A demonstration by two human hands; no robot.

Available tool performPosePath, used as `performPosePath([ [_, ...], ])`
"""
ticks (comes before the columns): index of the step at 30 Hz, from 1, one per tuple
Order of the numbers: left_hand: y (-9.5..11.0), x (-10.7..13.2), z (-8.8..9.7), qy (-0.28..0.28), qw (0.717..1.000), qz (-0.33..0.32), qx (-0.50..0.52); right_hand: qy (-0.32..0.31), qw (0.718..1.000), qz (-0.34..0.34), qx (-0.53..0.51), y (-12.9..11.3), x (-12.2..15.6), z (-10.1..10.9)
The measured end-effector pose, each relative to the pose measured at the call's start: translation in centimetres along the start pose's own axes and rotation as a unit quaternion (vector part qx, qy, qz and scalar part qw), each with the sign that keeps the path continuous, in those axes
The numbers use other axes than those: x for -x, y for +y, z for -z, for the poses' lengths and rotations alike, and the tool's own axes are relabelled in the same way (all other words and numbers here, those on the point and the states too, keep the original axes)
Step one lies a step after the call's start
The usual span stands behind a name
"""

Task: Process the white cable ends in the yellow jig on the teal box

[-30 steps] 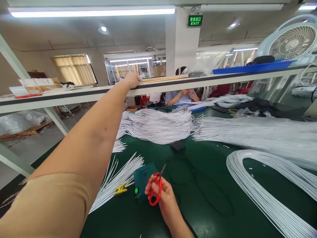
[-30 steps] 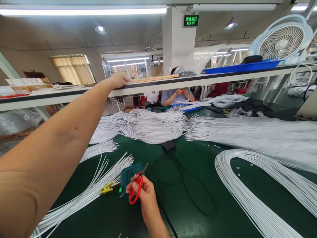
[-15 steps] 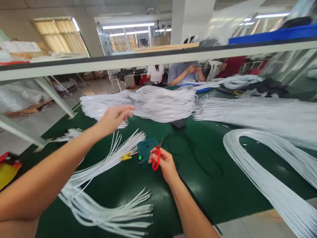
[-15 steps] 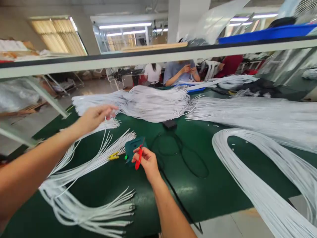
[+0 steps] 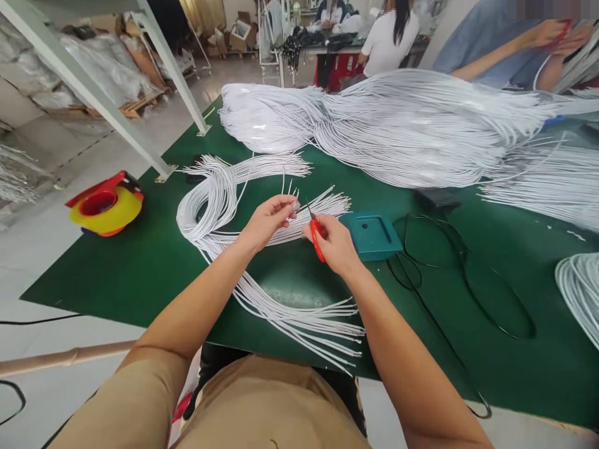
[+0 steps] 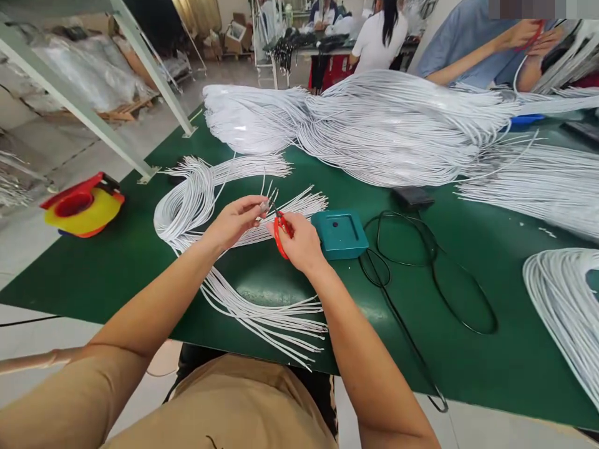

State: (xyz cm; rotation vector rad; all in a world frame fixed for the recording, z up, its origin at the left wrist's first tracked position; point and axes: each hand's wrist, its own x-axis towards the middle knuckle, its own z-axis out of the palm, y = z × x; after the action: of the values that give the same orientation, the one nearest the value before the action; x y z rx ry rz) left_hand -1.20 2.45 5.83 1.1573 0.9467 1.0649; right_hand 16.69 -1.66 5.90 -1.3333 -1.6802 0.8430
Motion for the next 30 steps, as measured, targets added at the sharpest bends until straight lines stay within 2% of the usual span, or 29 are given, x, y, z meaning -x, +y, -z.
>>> performPosePath([
  [2,-0.5,0.1,0.4,0.026,0.999,-0.022,0.03,0.001,0.997,0.014,0.073,0.1,-0.2,-0.8],
  [6,-2.0,0.8,0.9,0.07,0.995,-0.052,0.056,-0.053,0.992,0.02,0.115,0.6,0.7,-2.2],
  [12,-2.9,1.4,1.0,0.093,0.992,-0.071,0.043,-0.064,0.977,-0.013,0.203,0.6,2.3,-3.4],
  [23,-3.1,2.6,-0.4,0.071,0.993,-0.084,-0.032,-0.05,0.988,-0.031,0.145,0.5,2.0,-3.2],
  [30,-2.2,3.0,-0.7,0.071,0.989,-0.071,-0.11,-0.09,0.987,-0.056,0.118,0.7,1.9,-3.2],
])
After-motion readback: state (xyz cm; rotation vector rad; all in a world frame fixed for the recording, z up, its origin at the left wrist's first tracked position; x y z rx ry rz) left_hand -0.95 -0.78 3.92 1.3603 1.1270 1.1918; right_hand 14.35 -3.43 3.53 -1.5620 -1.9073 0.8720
